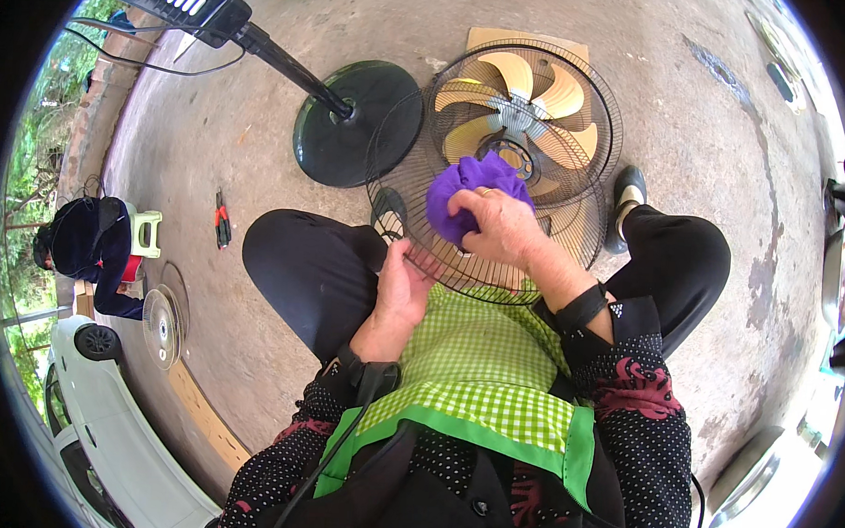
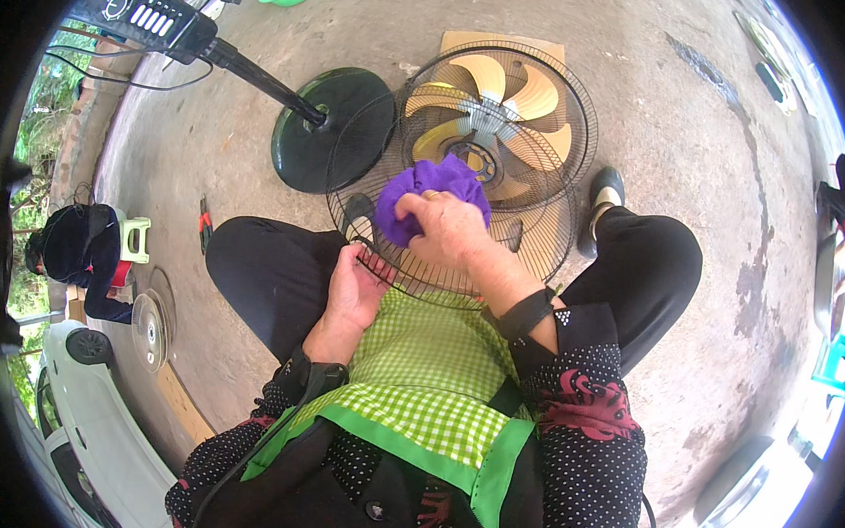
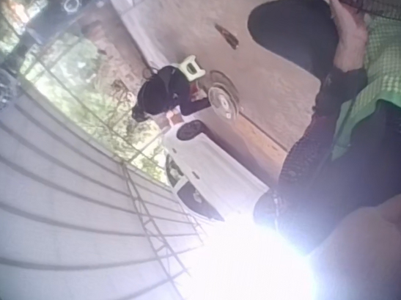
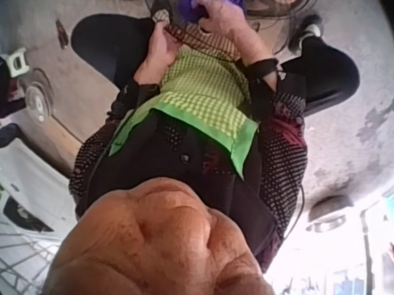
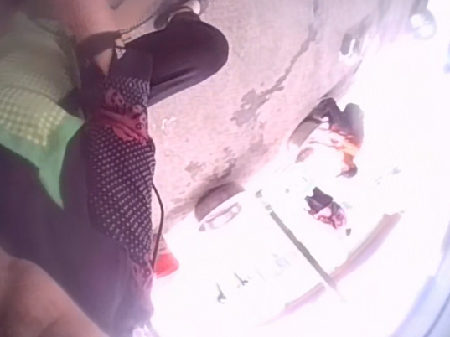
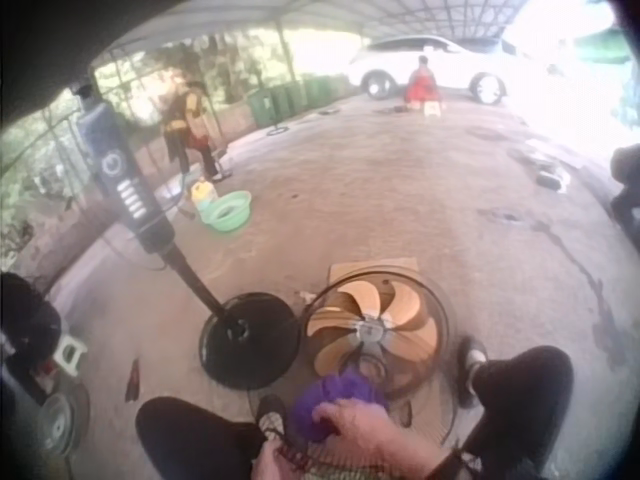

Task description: The person cleans a standing fan by wiping the front grille, fan blades, and rear grille with a purple cloth. They remove the front grille and blades to clean them individually, then reassemble the fan.

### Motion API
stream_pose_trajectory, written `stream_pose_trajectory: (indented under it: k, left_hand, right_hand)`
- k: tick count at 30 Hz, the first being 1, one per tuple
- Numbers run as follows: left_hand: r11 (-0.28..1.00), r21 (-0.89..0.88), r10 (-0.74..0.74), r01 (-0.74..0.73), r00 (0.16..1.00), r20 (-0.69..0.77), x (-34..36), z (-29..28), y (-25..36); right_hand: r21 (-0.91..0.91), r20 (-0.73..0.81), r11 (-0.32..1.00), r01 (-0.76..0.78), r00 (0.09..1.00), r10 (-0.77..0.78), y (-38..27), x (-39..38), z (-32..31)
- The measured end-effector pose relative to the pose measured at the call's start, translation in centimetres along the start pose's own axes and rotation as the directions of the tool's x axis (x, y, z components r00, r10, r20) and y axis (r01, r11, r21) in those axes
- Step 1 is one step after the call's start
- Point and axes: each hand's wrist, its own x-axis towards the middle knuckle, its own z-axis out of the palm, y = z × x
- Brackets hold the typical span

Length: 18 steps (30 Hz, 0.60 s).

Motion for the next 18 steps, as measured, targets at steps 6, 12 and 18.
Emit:
stream_pose_trajectory:
  k: [6,12,18]
  left_hand:
    - [0.999,-0.032,-0.016,0.014,0.997,-0.077,-0.1,0.3,0.0]
    - [0.999,-0.032,-0.014,0.011,0.997,-0.076,-0.3,0.8,0.1]
    - [0.999,-0.032,0.017,-0.020,0.996,-0.092,-0.2,0.7,0.3]
  right_hand:
    - [-0.308,0.050,0.861,-0.404,0.897,0.438,7.2,0.0,-1.7]
    - [-0.303,-0.166,0.654,-0.693,0.714,0.680,12.9,-0.7,-1.3]
    - [-0.293,-0.193,0.594,-0.749,0.655,0.730,13.2,-0.3,-0.8]
